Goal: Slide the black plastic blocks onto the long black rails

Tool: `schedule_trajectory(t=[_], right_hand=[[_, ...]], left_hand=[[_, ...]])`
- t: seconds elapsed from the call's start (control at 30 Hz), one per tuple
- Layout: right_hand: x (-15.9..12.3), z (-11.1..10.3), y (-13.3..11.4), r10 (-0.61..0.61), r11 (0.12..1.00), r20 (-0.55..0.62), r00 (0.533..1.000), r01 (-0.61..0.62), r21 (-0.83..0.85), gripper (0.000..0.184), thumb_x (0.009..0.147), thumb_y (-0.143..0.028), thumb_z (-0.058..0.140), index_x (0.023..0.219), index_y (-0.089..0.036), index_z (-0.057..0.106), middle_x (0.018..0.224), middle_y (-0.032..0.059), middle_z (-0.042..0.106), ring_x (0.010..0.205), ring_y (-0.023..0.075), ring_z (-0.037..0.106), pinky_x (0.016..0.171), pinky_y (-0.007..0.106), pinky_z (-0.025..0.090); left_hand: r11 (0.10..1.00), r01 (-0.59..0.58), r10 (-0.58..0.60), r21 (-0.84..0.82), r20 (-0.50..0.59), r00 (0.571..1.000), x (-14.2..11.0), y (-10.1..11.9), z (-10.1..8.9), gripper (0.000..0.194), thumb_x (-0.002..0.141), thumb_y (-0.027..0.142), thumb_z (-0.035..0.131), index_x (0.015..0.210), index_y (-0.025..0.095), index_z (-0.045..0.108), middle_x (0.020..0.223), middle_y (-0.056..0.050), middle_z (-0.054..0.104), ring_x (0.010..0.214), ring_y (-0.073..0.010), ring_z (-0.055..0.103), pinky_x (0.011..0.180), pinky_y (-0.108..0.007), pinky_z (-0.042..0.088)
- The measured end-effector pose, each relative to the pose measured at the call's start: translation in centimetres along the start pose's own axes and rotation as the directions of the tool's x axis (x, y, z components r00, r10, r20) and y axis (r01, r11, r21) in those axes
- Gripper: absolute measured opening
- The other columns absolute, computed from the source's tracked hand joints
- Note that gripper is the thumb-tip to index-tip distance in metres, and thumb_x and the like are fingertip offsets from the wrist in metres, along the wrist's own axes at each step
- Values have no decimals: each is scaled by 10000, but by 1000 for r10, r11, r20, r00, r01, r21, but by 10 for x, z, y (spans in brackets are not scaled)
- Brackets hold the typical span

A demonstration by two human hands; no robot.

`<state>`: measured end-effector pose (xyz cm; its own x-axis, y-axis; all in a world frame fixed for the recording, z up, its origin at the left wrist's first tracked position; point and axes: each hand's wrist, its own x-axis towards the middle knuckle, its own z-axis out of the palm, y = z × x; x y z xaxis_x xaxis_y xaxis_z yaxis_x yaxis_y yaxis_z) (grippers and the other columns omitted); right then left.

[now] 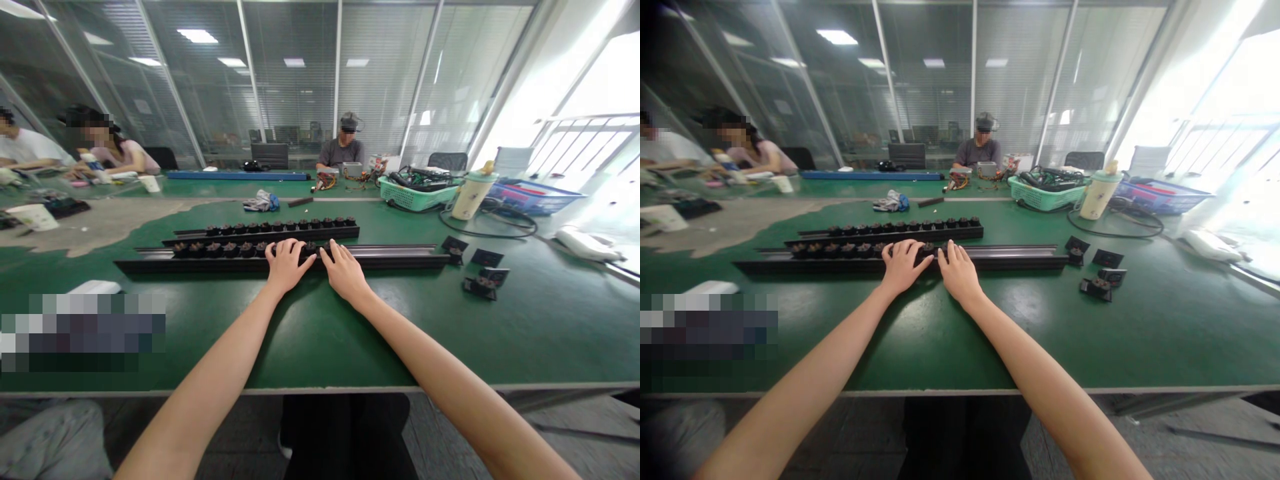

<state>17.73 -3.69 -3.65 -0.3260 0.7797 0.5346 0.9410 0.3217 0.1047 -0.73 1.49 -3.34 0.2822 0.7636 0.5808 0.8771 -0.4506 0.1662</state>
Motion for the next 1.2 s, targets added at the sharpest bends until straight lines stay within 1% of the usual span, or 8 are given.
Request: schedule_trajectory(t=[0.33,0.43,0.53,0.7,0.77,0.9,1.07,1.2], right_hand=[[-3,3,3,3,1000,-6,1000,-3,25,539,1017,-106,413,1539,-88,545,1634,262,418,1468,323,502,1231,485,391],[-4,4,5,-16,999,-4,1000,16,31,535,1025,-123,422,1548,-94,533,1644,243,415,1468,311,502,1269,494,326],[-6,2,8,-14,998,11,1000,14,61,530,1041,-153,409,1555,-92,520,1655,235,403,1460,312,505,1295,535,250],[-7,-1,12,-14,990,56,998,6,139,546,1054,-191,393,1589,-123,479,1687,202,362,1472,320,485,1299,575,212],[-8,-1,13,-7,988,64,998,-3,153,548,1060,-206,386,1596,-120,467,1696,204,342,1477,327,478,1302,588,193],[-8,-2,13,1,985,79,997,-15,174,553,1063,-208,382,1603,-110,454,1702,214,320,1480,342,474,1302,603,186],[-8,-4,14,2,982,78,997,-17,188,541,1075,-216,366,1596,-108,463,1699,223,321,1483,334,473,1306,589,185],[-8,-4,14,5,980,80,997,-21,199,546,1070,-225,395,1602,-119,454,1703,217,316,1482,336,473,1305,605,179]], left_hand=[[1000,10,-10,-11,5,1000,0,1,-1,434,1022,544,496,1326,283,661,1384,-127,641,1336,-325,516,1223,-583,201],[1000,17,-16,-10,15,1000,-1,1,-1,439,1024,546,490,1335,283,653,1384,-126,638,1344,-326,510,1226,-581,197],[1000,18,-18,-5,33,999,-1,2,-2,444,1027,549,481,1345,284,642,1407,-127,623,1366,-325,494,1235,-573,188],[999,38,-37,-20,60,998,-1,6,-3,454,1026,544,485,1358,272,634,1415,-121,615,1388,-321,468,1248,-558,157],[999,46,-45,-16,66,997,0,8,-3,458,1028,541,481,1366,270,629,1428,-120,606,1399,-326,454,1250,-559,149],[999,45,-44,-15,78,996,0,9,-3,465,1031,546,473,1367,262,622,1431,-116,602,1395,-319,455,1253,-547,152],[998,51,-49,-26,76,996,1,10,-3,467,1027,544,477,1372,263,621,1434,-118,593,1399,-330,449,1257,-553,141],[998,47,-43,-41,81,996,1,9,-3,475,1022,544,480,1375,257,618,1437,-123,587,1403,-335,445,1259,-557,137]])
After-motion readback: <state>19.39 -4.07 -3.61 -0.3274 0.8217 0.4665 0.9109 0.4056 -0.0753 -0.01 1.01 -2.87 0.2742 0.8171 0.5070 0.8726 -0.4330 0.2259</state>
